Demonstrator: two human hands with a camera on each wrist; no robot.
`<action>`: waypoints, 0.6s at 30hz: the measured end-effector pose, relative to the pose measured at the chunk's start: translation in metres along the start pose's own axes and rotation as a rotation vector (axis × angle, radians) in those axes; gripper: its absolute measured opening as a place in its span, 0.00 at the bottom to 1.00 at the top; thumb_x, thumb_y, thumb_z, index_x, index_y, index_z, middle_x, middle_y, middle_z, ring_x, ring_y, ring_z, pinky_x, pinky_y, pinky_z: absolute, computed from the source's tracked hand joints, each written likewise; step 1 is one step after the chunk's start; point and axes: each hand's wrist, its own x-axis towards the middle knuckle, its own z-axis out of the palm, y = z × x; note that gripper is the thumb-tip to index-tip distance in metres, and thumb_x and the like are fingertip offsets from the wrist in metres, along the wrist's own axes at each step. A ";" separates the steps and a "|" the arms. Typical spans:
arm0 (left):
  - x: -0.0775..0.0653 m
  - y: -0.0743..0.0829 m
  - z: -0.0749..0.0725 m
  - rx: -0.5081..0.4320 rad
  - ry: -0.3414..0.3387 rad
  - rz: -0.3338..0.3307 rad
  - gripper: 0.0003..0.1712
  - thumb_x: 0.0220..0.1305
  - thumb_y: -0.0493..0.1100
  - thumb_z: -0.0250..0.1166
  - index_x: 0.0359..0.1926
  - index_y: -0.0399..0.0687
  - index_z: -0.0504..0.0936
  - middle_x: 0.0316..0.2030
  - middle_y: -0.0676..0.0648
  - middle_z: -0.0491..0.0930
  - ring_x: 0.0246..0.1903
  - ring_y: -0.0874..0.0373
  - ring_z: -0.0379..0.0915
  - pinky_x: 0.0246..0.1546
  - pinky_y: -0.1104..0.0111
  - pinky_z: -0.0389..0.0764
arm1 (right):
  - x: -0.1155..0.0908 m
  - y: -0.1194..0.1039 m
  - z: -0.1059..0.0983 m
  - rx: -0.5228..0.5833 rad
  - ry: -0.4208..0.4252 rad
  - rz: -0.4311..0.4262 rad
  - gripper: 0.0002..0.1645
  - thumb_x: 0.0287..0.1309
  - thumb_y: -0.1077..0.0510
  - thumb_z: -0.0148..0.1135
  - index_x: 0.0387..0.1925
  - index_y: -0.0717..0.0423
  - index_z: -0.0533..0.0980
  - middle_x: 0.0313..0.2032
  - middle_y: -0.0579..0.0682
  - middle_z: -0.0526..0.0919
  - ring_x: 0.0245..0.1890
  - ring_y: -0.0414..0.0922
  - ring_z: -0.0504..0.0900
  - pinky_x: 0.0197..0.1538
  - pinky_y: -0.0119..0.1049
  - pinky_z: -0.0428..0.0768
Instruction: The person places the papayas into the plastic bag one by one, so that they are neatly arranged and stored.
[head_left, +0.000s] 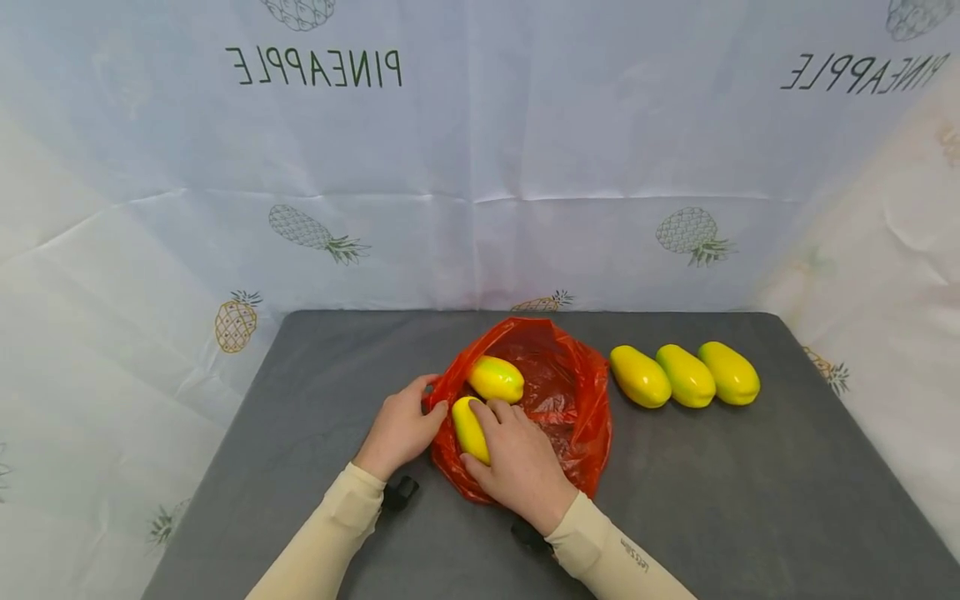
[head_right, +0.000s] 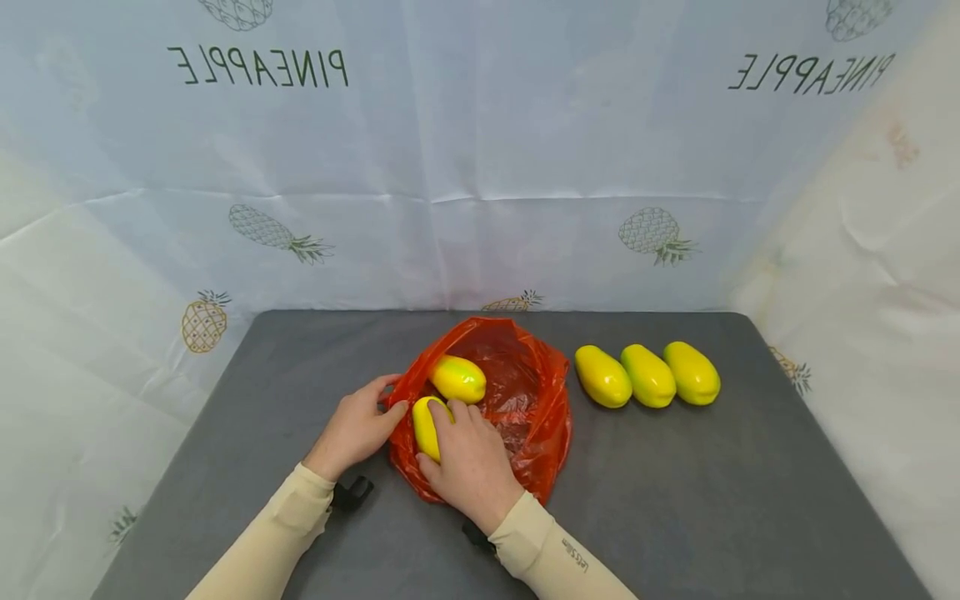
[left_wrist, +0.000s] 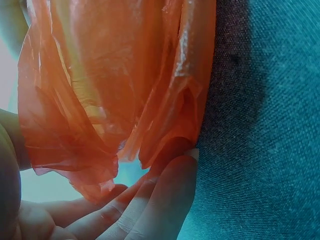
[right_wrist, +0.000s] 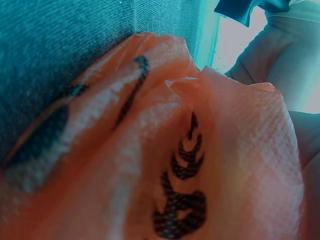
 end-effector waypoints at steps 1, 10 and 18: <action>0.000 0.000 0.001 0.000 0.001 -0.001 0.32 0.74 0.49 0.67 0.74 0.43 0.76 0.57 0.39 0.88 0.31 0.56 0.81 0.41 0.59 0.91 | 0.000 0.001 0.000 0.003 0.001 0.001 0.44 0.59 0.40 0.79 0.72 0.53 0.75 0.59 0.53 0.83 0.50 0.51 0.83 0.54 0.48 0.89; 0.002 -0.002 0.003 0.007 -0.003 0.004 0.32 0.75 0.49 0.66 0.74 0.42 0.75 0.58 0.40 0.88 0.36 0.55 0.84 0.46 0.55 0.91 | -0.001 0.003 -0.002 0.012 0.006 0.006 0.45 0.59 0.40 0.79 0.72 0.53 0.75 0.58 0.54 0.83 0.49 0.51 0.83 0.54 0.47 0.88; 0.001 -0.003 0.000 0.007 -0.004 -0.004 0.32 0.75 0.49 0.66 0.74 0.43 0.76 0.60 0.39 0.87 0.44 0.50 0.87 0.49 0.52 0.91 | -0.001 0.000 -0.002 -0.007 -0.003 0.010 0.45 0.60 0.38 0.78 0.72 0.52 0.75 0.56 0.52 0.83 0.47 0.50 0.83 0.52 0.46 0.89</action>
